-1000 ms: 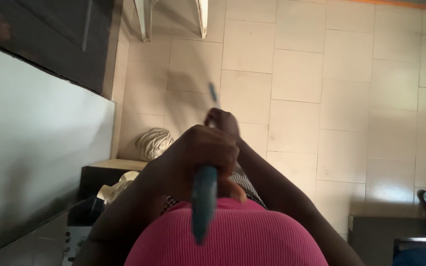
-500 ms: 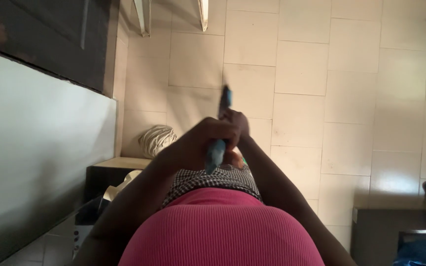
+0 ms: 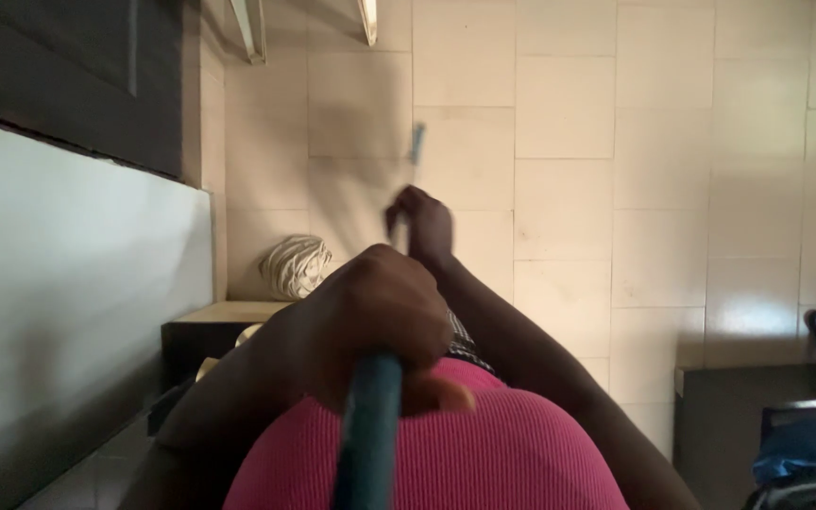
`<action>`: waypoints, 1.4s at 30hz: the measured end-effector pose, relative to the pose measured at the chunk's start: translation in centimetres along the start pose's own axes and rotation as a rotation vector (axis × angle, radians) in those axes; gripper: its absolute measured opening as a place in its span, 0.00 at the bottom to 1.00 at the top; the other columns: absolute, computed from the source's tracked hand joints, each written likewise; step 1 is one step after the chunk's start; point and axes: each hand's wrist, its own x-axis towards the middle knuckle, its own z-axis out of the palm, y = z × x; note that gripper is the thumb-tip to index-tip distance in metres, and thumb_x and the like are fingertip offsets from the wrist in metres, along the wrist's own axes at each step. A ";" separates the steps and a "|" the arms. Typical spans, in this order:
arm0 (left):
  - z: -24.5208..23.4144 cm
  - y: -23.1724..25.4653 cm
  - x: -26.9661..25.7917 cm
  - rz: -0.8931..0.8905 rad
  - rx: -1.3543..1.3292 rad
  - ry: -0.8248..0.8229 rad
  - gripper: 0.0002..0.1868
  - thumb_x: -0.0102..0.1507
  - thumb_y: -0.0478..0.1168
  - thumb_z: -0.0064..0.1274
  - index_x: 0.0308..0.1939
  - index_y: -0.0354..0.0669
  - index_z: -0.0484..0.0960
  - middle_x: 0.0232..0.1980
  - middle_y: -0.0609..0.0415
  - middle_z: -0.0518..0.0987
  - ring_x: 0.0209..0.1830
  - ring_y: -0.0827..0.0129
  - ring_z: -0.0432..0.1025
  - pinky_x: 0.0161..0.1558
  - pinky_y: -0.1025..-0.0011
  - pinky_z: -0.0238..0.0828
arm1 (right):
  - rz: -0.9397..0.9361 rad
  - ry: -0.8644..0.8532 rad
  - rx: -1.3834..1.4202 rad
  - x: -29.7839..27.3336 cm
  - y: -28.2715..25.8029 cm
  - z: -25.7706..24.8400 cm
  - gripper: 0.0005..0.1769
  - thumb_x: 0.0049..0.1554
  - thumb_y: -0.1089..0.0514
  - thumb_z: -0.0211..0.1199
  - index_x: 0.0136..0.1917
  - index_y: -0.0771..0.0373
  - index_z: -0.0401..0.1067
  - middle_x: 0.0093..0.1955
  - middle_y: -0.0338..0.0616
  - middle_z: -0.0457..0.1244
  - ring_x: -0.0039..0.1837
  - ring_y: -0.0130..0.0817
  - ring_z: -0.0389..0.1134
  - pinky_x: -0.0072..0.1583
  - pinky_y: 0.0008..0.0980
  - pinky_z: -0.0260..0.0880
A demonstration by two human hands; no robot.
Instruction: Using a floor squeegee to clean a tiled bedroom floor, followed by moving a plastic chair.
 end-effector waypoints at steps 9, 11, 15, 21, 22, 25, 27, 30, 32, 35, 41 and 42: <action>3.9 -7.3 0.1 -0.257 0.018 0.047 0.25 0.65 0.48 0.64 0.20 0.48 0.68 0.16 0.63 0.68 0.13 0.77 0.63 0.22 0.72 0.53 | 0.133 -0.111 0.022 1.9 4.8 4.8 0.09 0.57 0.58 0.56 0.42 0.63 0.73 0.32 0.42 0.62 0.36 0.26 0.62 0.42 0.38 0.62; 4.6 -8.4 0.0 -0.230 -0.080 0.080 0.24 0.69 0.46 0.62 0.24 0.46 0.67 0.20 0.63 0.69 0.19 0.78 0.66 0.26 0.73 0.59 | 0.029 -0.150 0.259 1.1 8.3 2.3 0.10 0.60 0.56 0.53 0.46 0.63 0.72 0.38 0.42 0.63 0.43 0.28 0.64 0.49 0.35 0.64; 6.4 -10.2 0.3 -0.133 -0.236 0.125 0.23 0.68 0.38 0.61 0.24 0.45 0.64 0.19 0.62 0.64 0.18 0.79 0.63 0.23 0.73 0.55 | 0.027 -0.126 -0.044 1.7 15.4 -2.1 0.06 0.57 0.57 0.57 0.44 0.60 0.73 0.45 0.45 0.69 0.47 0.40 0.71 0.50 0.38 0.71; 7.9 -9.5 0.3 -0.157 -0.240 0.042 0.25 0.67 0.34 0.62 0.24 0.45 0.61 0.19 0.60 0.60 0.18 0.75 0.56 0.24 0.69 0.50 | -0.079 0.058 -0.212 -0.8 17.0 -5.5 0.13 0.57 0.62 0.55 0.32 0.58 0.74 0.47 0.46 0.70 0.47 0.47 0.72 0.48 0.42 0.71; 7.5 -8.6 0.6 -0.154 -0.239 0.037 0.25 0.67 0.34 0.62 0.24 0.45 0.61 0.19 0.60 0.60 0.18 0.75 0.56 0.24 0.69 0.50 | -0.080 0.063 -0.211 -0.9 15.5 -5.8 0.13 0.57 0.62 0.55 0.32 0.58 0.74 0.47 0.46 0.70 0.47 0.47 0.72 0.48 0.42 0.71; 6.3 -5.9 1.6 -0.147 -0.218 0.036 0.24 0.66 0.33 0.63 0.25 0.44 0.61 0.22 0.59 0.63 0.19 0.75 0.59 0.26 0.69 0.53 | 0.073 0.099 -0.190 -1.3 10.9 -6.5 0.12 0.59 0.62 0.52 0.38 0.57 0.74 0.44 0.42 0.70 0.45 0.44 0.73 0.45 0.42 0.70; 5.3 -3.6 2.3 -0.054 -0.171 0.071 0.23 0.65 0.33 0.63 0.26 0.44 0.62 0.23 0.58 0.65 0.22 0.73 0.62 0.26 0.70 0.56 | -0.030 0.103 -0.252 -1.3 8.0 -6.4 0.12 0.55 0.63 0.53 0.36 0.55 0.76 0.44 0.41 0.70 0.44 0.44 0.72 0.46 0.40 0.71; 4.6 -0.9 3.0 -0.048 -0.127 0.011 0.23 0.62 0.36 0.64 0.22 0.47 0.64 0.20 0.60 0.65 0.19 0.75 0.62 0.25 0.70 0.55 | -0.192 0.070 -0.158 -1.6 4.9 -5.0 0.09 0.48 0.64 0.53 0.33 0.57 0.73 0.43 0.42 0.69 0.43 0.40 0.73 0.43 0.37 0.73; 5.1 -0.6 3.4 -0.046 -0.118 -0.013 0.23 0.61 0.38 0.65 0.21 0.47 0.64 0.19 0.60 0.65 0.18 0.76 0.62 0.24 0.70 0.55 | -0.194 -0.019 -0.139 -1.5 5.0 -4.1 0.10 0.52 0.62 0.54 0.33 0.56 0.73 0.42 0.40 0.69 0.44 0.39 0.72 0.45 0.37 0.73; 6.4 -2.0 3.6 -0.078 -0.038 -0.016 0.21 0.62 0.41 0.65 0.22 0.48 0.67 0.21 0.61 0.69 0.20 0.78 0.66 0.25 0.72 0.60 | -0.133 -0.162 -0.108 -1.3 6.0 -3.3 0.06 0.57 0.58 0.58 0.39 0.57 0.73 0.43 0.43 0.68 0.45 0.43 0.71 0.47 0.40 0.71; 8.6 -6.7 3.4 -0.140 -0.212 0.064 0.17 0.69 0.37 0.59 0.27 0.48 0.71 0.25 0.62 0.74 0.26 0.79 0.71 0.34 0.74 0.67 | 0.185 -0.183 -0.056 -3.1 6.6 -7.0 0.07 0.57 0.54 0.59 0.46 0.58 0.73 0.46 0.47 0.70 0.48 0.46 0.73 0.49 0.41 0.73; 8.9 -7.3 3.2 -0.197 -0.303 0.076 0.19 0.72 0.36 0.57 0.27 0.48 0.71 0.26 0.63 0.73 0.27 0.79 0.71 0.33 0.76 0.69 | 0.291 -0.171 -0.041 -3.7 6.7 -8.0 0.08 0.57 0.54 0.58 0.46 0.57 0.73 0.46 0.46 0.71 0.48 0.45 0.74 0.49 0.40 0.74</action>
